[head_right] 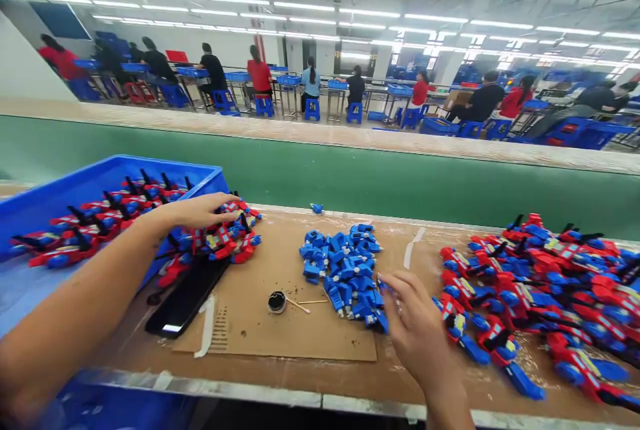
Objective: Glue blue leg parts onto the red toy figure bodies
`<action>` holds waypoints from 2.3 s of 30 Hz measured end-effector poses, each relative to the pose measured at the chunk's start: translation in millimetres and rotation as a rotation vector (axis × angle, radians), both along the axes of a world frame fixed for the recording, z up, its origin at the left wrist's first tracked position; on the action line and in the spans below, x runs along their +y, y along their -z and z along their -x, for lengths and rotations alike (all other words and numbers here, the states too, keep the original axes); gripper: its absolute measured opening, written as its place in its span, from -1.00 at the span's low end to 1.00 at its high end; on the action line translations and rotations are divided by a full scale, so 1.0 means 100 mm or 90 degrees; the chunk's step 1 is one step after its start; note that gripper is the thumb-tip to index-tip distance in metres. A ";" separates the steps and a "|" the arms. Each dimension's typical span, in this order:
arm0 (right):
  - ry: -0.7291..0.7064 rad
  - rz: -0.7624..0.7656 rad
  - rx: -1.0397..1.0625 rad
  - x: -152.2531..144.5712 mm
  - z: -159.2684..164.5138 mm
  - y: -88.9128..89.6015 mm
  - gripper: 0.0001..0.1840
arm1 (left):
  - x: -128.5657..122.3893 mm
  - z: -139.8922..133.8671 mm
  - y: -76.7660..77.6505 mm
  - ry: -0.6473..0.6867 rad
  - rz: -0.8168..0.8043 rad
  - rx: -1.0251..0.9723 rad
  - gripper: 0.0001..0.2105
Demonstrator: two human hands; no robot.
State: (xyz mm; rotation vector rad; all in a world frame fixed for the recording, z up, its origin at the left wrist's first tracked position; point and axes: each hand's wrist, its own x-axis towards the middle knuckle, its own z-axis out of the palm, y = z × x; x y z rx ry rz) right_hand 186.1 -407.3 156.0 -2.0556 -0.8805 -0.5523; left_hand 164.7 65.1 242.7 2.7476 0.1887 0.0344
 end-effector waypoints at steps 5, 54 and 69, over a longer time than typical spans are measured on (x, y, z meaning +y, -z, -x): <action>-0.007 0.123 0.082 0.40 -0.43 -0.01 -0.74 | 0.13 0.02 0.05 0.095 -0.044 0.102 -0.33; -0.354 0.218 0.170 1.55 0.27 0.24 -0.70 | -1.02 1.22 1.11 -0.112 0.042 0.096 -0.49; -0.261 -0.199 0.454 1.54 0.39 0.33 -0.71 | -1.11 1.49 1.34 -0.228 1.091 -0.184 -0.35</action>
